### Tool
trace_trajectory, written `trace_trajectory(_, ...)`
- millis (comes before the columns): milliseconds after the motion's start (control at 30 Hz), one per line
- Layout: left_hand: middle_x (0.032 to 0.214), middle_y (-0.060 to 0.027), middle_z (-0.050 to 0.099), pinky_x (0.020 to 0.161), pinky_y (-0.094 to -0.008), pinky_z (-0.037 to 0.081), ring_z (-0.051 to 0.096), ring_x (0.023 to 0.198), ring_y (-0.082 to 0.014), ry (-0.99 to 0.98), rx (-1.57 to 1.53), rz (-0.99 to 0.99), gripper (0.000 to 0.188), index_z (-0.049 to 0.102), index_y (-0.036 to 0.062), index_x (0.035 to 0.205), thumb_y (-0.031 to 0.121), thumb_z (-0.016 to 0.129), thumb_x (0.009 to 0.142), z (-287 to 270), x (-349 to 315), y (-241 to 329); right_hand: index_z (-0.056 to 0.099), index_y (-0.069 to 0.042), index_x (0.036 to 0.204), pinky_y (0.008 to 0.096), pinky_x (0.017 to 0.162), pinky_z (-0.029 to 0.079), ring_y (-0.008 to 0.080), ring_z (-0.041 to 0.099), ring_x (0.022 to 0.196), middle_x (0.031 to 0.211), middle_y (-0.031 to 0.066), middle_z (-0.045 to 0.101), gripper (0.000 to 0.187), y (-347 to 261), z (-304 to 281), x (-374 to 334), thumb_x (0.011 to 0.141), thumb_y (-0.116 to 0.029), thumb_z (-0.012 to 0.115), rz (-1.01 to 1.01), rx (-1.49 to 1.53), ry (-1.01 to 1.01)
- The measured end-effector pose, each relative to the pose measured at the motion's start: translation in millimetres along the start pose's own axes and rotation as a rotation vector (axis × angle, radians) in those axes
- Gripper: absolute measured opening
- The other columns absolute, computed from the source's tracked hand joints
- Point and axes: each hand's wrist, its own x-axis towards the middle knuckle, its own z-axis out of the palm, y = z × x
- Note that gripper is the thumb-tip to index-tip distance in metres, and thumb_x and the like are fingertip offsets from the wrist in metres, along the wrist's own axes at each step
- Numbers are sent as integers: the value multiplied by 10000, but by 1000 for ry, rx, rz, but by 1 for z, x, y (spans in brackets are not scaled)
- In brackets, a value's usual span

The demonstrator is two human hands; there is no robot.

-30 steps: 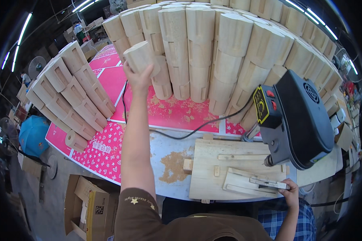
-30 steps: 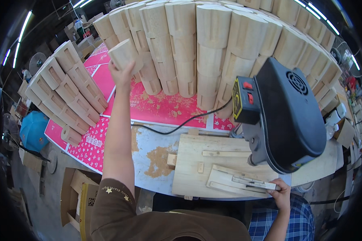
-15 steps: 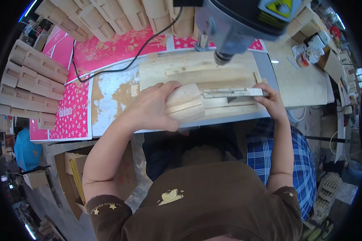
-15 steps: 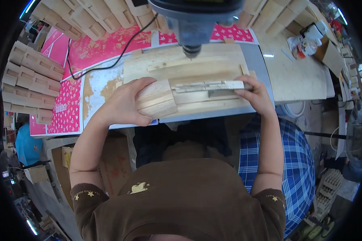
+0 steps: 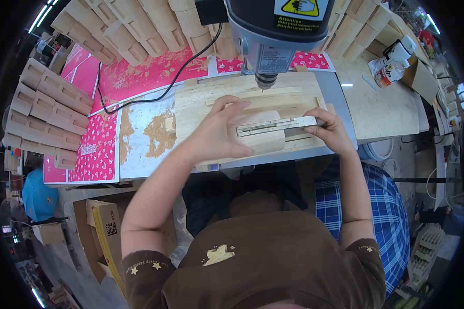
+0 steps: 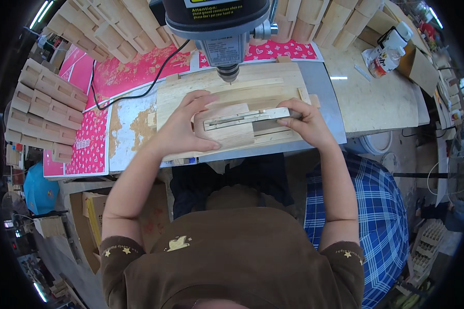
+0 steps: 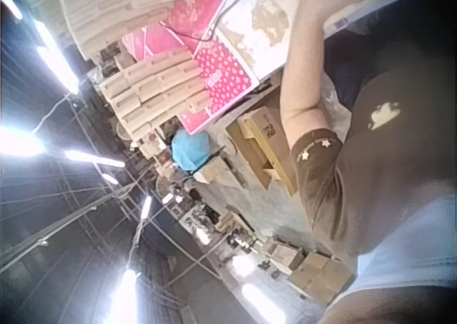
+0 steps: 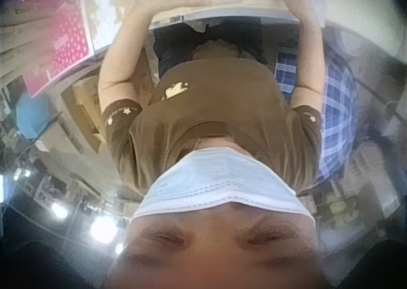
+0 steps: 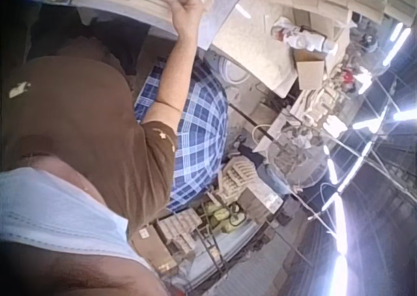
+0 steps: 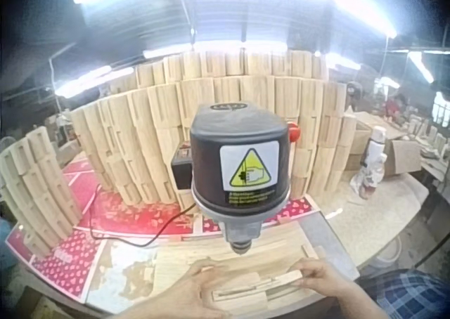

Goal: Using a drill press to drill holes into cylindrical wood blocks for furniture manufacturing.

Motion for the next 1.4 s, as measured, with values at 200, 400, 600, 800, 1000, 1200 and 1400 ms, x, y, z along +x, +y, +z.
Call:
trace_trajectory(200,1163,-81,465,963,-392,413,467,1132,-225,620,-444,-78,749,441,51,1236,127,826,598,68,-22,-26,615,-30,986,266,773,415,153,528,846,868,31,600,287,9,-4,3,711,-19,694,-26,-139,179)
trace_trajectory(400,988,-71,548,848,-397,318,495,941,-246,657,254,-143,665,578,78,1141,288,817,556,60,-7,-32,638,-57,964,306,747,403,195,485,800,826,33,581,305,7,-6,54,672,-70,727,-217,-623,313)
trace_trajectory(600,1033,-45,578,891,-381,256,497,953,-217,635,255,-152,626,601,119,1128,295,806,563,59,-8,-58,610,-23,1023,249,685,431,138,533,792,860,41,551,296,8,11,55,738,-23,688,-112,-183,257)
trace_trajectory(800,860,-4,562,863,-376,267,504,898,-203,582,176,-179,555,615,133,1084,232,798,569,58,-10,-65,609,-61,1057,251,664,438,107,528,728,855,13,560,297,-59,-27,64,768,-66,679,-53,-336,58)
trace_trajectory(1000,751,13,504,837,-374,271,501,819,-185,584,163,-125,578,609,140,1096,207,802,555,59,-5,-65,617,10,964,244,627,411,109,515,690,764,57,574,263,-178,-38,122,889,-221,513,-387,-345,633)
trace_trajectory(1200,746,20,495,839,-374,270,494,811,-181,594,164,-132,576,610,144,1098,199,799,557,57,-7,-64,602,2,957,207,565,349,74,459,618,703,7,507,251,-164,-41,88,904,-200,464,-531,-538,579)
trace_trajectory(1400,761,11,514,840,-367,283,494,821,-190,584,159,-154,466,637,132,1000,207,797,568,54,-6,-60,612,17,861,269,600,393,156,539,668,720,96,576,97,-94,28,20,819,-7,527,-501,-405,627)
